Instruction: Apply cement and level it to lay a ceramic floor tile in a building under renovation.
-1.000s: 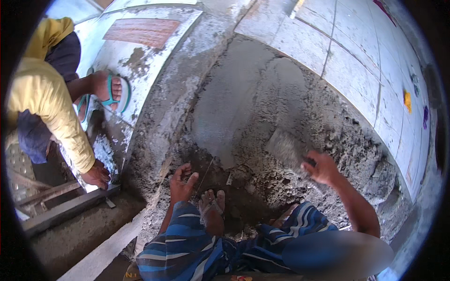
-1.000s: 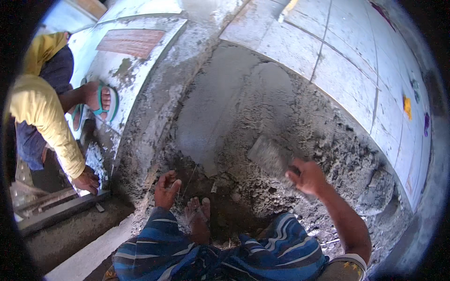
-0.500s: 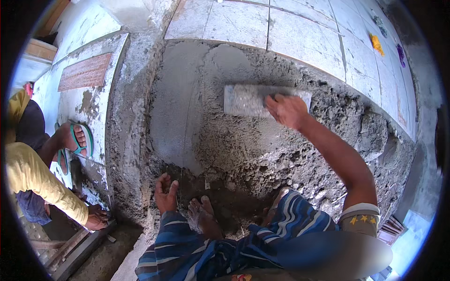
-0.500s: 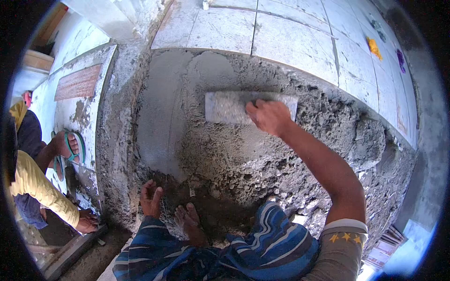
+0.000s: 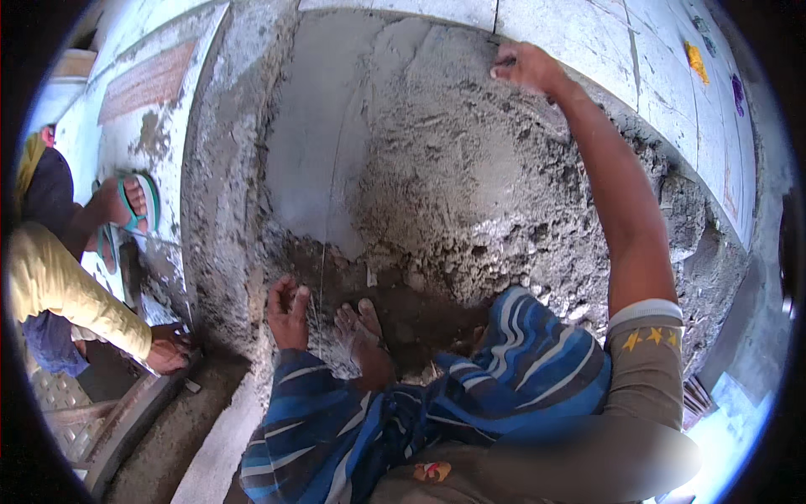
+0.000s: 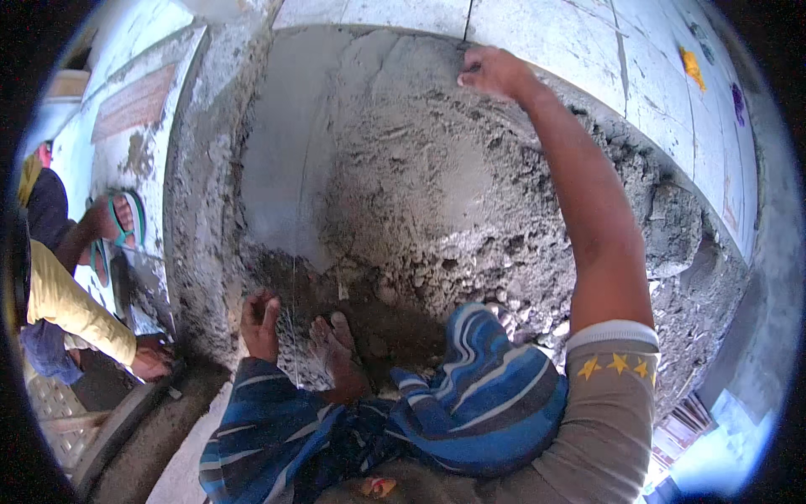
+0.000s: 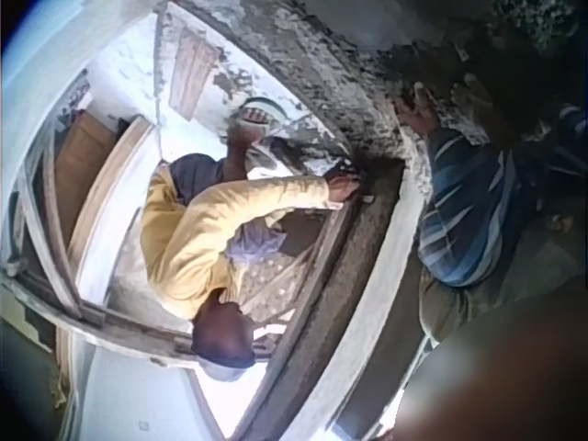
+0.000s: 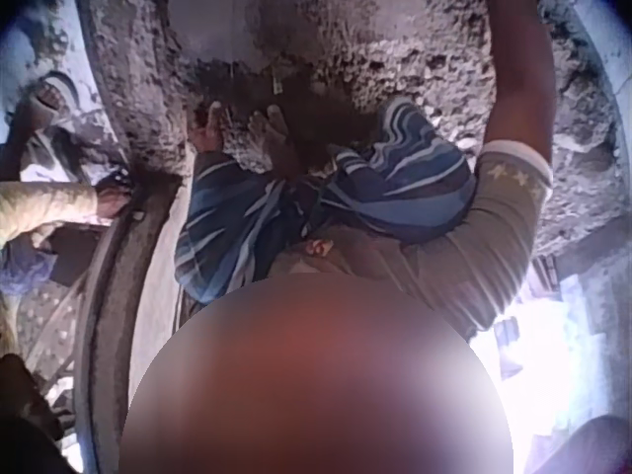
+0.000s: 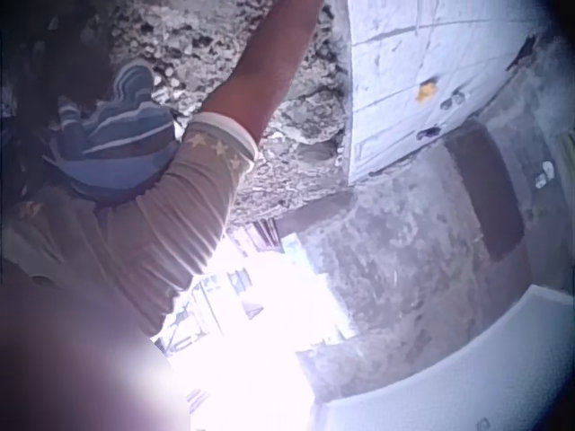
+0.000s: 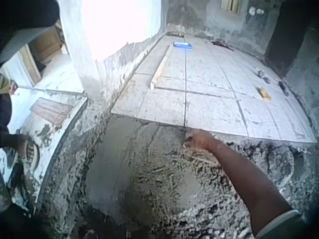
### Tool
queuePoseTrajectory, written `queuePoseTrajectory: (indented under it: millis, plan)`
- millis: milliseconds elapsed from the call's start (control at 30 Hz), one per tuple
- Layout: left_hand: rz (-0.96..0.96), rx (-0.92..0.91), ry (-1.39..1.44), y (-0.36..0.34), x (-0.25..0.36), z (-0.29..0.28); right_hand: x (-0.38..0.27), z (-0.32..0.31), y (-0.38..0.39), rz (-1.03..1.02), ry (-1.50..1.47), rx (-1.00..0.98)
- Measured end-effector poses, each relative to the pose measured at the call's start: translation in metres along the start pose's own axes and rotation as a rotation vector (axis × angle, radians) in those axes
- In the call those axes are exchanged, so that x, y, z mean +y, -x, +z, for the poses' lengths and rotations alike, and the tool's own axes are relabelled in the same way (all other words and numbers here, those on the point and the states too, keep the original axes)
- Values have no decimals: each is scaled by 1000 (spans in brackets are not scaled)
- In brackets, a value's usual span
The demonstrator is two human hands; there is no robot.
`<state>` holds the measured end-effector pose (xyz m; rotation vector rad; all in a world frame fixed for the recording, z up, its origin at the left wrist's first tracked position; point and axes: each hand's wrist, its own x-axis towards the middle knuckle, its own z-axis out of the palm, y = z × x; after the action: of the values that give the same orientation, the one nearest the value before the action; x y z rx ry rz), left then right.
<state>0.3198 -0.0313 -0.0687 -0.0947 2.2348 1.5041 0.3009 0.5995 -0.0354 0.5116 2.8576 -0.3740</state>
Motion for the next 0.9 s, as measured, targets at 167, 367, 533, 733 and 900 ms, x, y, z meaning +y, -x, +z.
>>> queuePoseTrajectory:
  millis: [167, 367, 533, 733, 900]
  plan:
    - [-1, -25, -55, 0, 12, 1, -33, 5, 30, -7, -494, -251]
    - [-5, 28, 10, -19, 26, 13, -117, 24, 119, -119, -414, -444]
    - [65, 7, 79, -23, 31, 21, -171, 65, 198, -120, -261, -327]
    - [78, -53, -62, -11, 35, 22, -187, 83, 233, -414, -61, -14]
    - [77, -29, -13, -5, 10, 17, -192, 72, 147, -365, 74, 18]
